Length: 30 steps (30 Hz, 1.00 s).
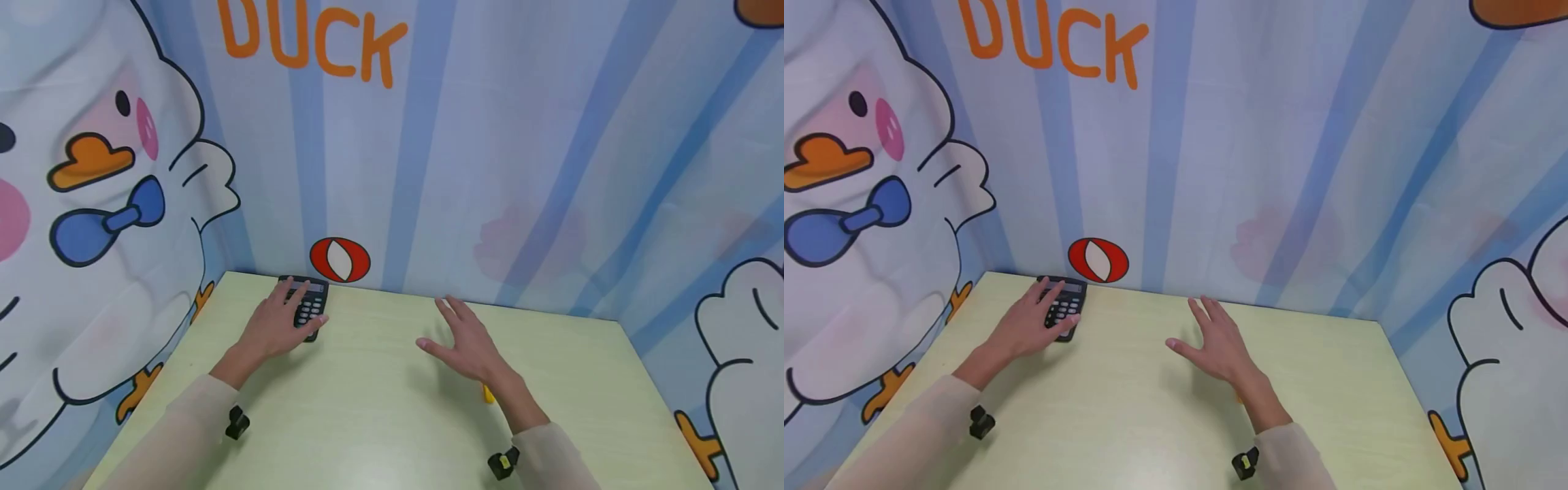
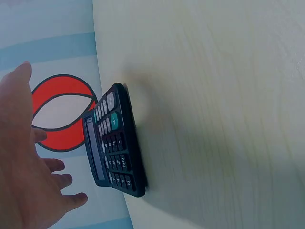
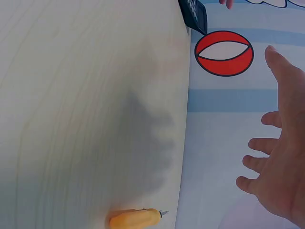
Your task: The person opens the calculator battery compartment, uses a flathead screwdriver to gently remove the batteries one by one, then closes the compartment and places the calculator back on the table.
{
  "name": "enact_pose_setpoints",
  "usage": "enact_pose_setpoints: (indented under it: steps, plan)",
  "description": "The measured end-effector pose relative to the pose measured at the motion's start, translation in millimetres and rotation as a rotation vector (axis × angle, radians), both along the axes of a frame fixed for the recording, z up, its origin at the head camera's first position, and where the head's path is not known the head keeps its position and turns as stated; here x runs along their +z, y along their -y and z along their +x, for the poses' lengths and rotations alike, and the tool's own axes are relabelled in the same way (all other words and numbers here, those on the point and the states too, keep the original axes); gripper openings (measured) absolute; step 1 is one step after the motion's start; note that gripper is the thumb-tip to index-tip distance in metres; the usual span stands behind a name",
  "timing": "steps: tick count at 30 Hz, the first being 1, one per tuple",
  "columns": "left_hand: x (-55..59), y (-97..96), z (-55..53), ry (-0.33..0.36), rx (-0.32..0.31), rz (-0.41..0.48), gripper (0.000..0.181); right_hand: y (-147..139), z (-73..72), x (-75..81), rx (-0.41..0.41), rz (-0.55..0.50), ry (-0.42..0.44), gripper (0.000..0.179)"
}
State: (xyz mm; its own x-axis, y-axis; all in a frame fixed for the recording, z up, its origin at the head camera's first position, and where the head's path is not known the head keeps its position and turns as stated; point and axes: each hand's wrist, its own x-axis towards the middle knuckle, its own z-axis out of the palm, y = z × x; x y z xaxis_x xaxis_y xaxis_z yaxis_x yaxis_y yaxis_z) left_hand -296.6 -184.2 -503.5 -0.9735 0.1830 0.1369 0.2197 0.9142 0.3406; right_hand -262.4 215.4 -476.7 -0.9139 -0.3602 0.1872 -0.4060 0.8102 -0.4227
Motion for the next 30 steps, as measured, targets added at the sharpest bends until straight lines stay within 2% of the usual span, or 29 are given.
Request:
enact_pose_setpoints:
  steps: [7,14,24,30]
  plan:
    - [1.8,6.2,-0.4,0.011,-0.002,0.042,0.096,10,-0.7,-1.3,0.017,-0.008,0.028,0.096]
    - [4.0,10.9,-1.7,0.018,0.024,0.163,0.090,20,-2.2,0.0,0.026,-0.018,0.046,0.096]
    - [2.5,19.0,-3.0,0.071,0.114,0.371,0.090,36,-5.1,-7.2,0.037,-0.055,0.049,0.092]
    - [1.5,26.5,-2.6,0.097,0.154,0.423,0.090,46,-6.4,-13.0,0.049,-0.092,0.070,0.093]
